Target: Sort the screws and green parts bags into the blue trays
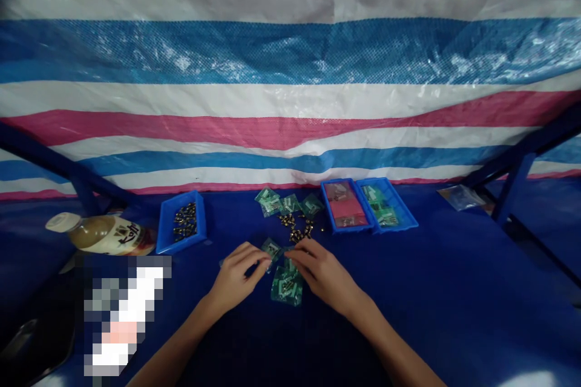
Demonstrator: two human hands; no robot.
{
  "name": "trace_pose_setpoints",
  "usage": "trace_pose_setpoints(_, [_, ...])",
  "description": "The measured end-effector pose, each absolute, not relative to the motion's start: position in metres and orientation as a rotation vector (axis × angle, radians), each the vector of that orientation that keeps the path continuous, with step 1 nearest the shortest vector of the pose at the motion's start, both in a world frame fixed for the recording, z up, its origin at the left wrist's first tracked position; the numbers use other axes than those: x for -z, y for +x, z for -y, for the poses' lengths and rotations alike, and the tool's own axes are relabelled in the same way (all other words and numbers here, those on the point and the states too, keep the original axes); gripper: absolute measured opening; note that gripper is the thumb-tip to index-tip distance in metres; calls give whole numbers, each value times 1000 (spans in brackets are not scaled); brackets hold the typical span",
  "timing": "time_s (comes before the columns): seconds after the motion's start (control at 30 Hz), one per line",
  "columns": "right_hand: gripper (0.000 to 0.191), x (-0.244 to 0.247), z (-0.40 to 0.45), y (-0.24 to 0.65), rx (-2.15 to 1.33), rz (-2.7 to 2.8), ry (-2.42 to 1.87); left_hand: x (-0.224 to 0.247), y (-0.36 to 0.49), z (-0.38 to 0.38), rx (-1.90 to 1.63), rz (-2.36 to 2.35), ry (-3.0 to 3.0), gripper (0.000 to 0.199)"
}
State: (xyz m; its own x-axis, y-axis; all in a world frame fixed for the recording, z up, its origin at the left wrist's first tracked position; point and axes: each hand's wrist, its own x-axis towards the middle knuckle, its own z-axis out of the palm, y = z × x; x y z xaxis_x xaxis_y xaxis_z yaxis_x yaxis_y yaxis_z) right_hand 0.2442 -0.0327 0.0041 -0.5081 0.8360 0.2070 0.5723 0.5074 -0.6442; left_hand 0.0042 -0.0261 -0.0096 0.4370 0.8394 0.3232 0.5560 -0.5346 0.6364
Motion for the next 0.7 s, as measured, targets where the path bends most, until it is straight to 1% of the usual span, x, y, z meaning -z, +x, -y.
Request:
trace_pose_setpoints(0.1, [33, 2, 44, 230, -721, 2268, -961, 12, 14, 34, -911, -1093, 2214, 11])
trace_pose_setpoints(0.2, [32, 5, 49, 225, -740, 2219, -924, 13, 16, 36, -909, -1076, 2170, 12])
trace_pose_setpoints(0.4, [11, 6, 47, 228, -729, 2175, -860, 7, 15, 35, -843, -974, 2094, 13])
trace_pose_setpoints(0.47, [9, 7, 46, 228, -710, 2167, -843, 6, 15, 35, -838, -956, 2099, 15])
trace_pose_setpoints(0.7, [13, 8, 45, 226, -615, 2199, -899, 9, 12, 33, -852, -1000, 2196, 10])
